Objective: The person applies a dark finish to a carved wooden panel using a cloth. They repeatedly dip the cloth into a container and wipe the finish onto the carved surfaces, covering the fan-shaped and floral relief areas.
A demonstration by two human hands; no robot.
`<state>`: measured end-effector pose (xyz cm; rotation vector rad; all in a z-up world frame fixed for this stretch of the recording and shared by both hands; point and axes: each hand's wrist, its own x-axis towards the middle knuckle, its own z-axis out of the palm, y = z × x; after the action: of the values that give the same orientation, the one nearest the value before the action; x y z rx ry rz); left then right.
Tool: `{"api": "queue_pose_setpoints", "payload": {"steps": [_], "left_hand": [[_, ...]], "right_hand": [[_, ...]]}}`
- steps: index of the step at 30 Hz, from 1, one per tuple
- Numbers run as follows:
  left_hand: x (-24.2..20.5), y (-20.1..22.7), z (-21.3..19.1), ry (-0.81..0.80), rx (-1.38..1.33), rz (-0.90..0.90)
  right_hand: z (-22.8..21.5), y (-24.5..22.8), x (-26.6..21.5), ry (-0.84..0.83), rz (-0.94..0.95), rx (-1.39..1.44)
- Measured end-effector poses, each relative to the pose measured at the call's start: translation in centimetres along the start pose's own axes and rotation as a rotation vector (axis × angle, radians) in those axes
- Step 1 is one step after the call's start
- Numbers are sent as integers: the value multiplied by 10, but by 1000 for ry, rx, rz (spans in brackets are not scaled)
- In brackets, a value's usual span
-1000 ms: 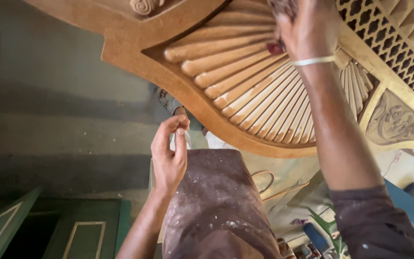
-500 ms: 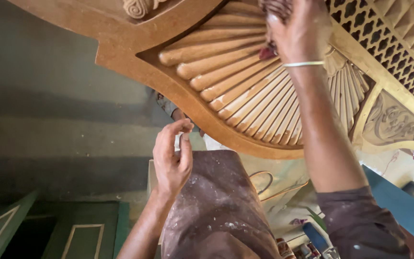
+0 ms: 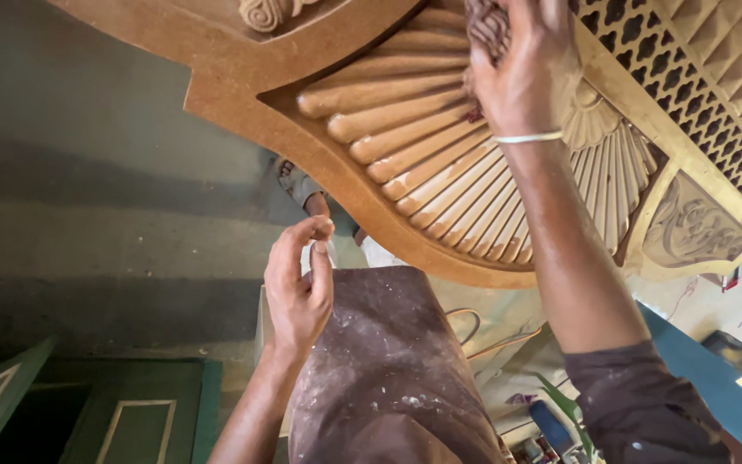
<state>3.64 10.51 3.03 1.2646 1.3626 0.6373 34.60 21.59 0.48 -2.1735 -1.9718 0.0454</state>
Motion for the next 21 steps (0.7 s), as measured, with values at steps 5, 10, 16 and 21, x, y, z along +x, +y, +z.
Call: {"api": "queue_pose_setpoints", "payload": {"steps": [5, 10, 16, 21], "left_hand": [[1, 3, 6, 10, 6, 55], [1, 4, 4, -27, 14, 58], [4, -2, -6, -3, 33, 29], [3, -8, -5, -12, 30, 9]], "right_hand": [[30, 13, 6, -45, 67, -43], [-6, 26, -7, -38, -17, -86], [-15, 24, 7, -292, 628, 1064], [13, 40, 5, -156, 131, 374]]}}
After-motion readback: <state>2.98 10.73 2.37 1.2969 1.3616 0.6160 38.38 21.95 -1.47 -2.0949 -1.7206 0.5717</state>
